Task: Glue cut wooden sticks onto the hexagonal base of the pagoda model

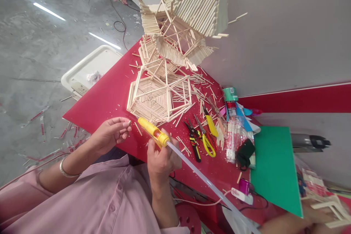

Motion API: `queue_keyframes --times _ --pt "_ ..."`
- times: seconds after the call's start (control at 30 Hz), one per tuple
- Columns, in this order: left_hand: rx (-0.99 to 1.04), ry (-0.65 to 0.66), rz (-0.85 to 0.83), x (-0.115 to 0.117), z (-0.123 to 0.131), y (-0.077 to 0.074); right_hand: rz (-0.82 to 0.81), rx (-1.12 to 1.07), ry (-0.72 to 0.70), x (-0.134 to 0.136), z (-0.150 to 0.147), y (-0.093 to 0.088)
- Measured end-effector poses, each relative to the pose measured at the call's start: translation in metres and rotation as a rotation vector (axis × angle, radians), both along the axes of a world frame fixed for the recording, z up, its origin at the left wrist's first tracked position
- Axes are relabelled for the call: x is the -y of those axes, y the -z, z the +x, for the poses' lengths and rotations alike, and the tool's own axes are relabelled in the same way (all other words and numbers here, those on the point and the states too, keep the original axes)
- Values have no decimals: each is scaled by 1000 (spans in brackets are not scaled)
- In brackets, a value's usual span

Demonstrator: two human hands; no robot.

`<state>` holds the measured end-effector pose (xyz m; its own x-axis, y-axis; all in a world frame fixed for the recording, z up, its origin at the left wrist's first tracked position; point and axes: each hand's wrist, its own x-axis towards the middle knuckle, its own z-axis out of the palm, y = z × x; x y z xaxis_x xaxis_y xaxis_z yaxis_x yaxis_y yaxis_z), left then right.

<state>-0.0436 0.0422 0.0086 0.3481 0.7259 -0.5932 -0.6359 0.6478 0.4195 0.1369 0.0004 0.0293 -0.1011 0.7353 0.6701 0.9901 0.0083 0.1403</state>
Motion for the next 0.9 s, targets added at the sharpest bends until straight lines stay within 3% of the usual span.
queue_keyframes --times 0.2,0.27,0.37,0.47,0.53,0.6,0.7,0.8,0.9 --pt "-19 -8 22 0 0 0 -33 -133 -31 10 20 9" --pt "-26 -8 22 1 0 -1 -33 -284 108 23 39 14" --pt "-45 -6 15 2 3 -3 -164 -516 402 44 76 24" --pt "-82 -1 21 5 9 -8 -314 -550 486 60 105 30" --pt "-109 4 20 7 13 -12 -306 -438 431 64 111 30" --pt "-133 7 13 8 17 -14 -185 -278 325 61 102 23" --pt "-155 -9 15 10 21 -16 -36 -232 8 49 65 4" --pt "-164 -38 18 13 23 -18 -154 -301 -352 29 19 -14" --pt "-154 -57 13 16 25 -17 -180 -290 -432 8 -11 -19"
